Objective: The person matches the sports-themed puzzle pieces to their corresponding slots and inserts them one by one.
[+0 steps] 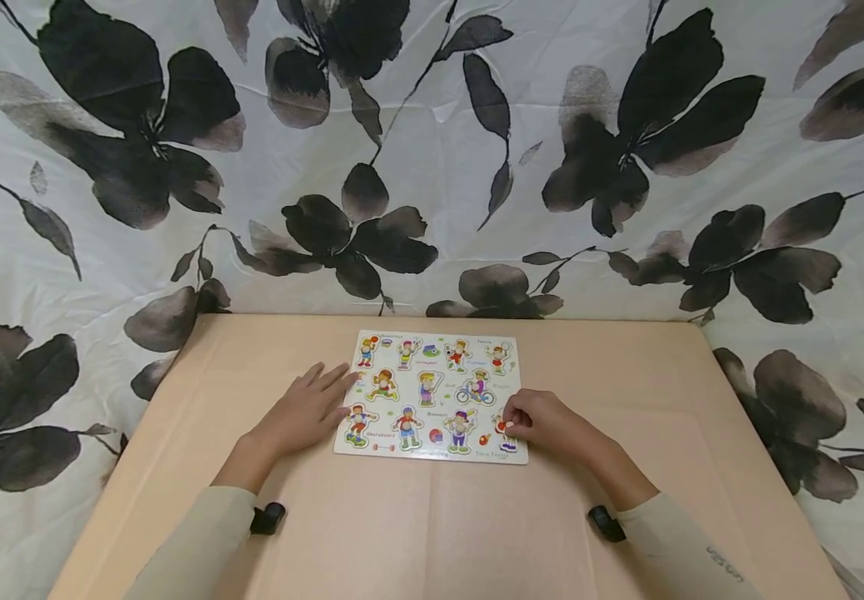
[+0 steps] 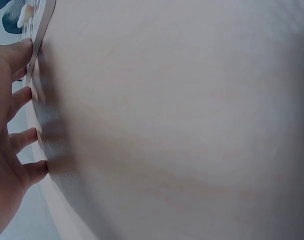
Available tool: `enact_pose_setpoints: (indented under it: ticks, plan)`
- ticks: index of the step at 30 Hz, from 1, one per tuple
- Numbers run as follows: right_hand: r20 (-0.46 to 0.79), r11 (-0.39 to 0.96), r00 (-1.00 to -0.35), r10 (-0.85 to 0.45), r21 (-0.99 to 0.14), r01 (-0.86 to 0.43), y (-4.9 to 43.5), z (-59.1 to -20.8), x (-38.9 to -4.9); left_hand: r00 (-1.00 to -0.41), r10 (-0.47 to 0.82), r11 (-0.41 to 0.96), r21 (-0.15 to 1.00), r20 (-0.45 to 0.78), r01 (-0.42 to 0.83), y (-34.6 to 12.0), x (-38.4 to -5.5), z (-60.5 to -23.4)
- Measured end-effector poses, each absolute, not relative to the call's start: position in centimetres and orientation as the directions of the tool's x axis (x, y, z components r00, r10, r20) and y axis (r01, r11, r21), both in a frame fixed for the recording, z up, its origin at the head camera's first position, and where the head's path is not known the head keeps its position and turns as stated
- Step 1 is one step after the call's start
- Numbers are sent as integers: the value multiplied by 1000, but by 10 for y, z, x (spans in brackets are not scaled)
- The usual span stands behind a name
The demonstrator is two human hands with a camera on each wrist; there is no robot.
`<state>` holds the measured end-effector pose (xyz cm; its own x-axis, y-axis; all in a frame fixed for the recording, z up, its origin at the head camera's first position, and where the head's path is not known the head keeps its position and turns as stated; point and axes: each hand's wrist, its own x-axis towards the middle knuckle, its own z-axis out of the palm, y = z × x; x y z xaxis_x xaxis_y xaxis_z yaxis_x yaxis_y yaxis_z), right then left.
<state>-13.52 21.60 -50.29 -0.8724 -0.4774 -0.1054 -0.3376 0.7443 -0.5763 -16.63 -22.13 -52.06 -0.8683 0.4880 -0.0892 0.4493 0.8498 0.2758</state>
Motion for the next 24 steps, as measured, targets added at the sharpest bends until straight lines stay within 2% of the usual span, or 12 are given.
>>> enact_pose_setpoints:
  ticks: [4, 13, 24]
  plan:
    - [-130, 751, -873, -469, -579, -318, 212, -505, -134, -870, 484, 854, 266, -96, 446, -223, -163, -521]
    - [-120, 736, -852, -510, -574, -360, 204, -509, -134, -877, 470, 863, 261, -96, 434, -229, -157, -521]
    - [-116, 732, -870, -479, -600, -323, 209, -513, -129, -878, 470, 856, 289, -90, 429, -227, -155, -526]
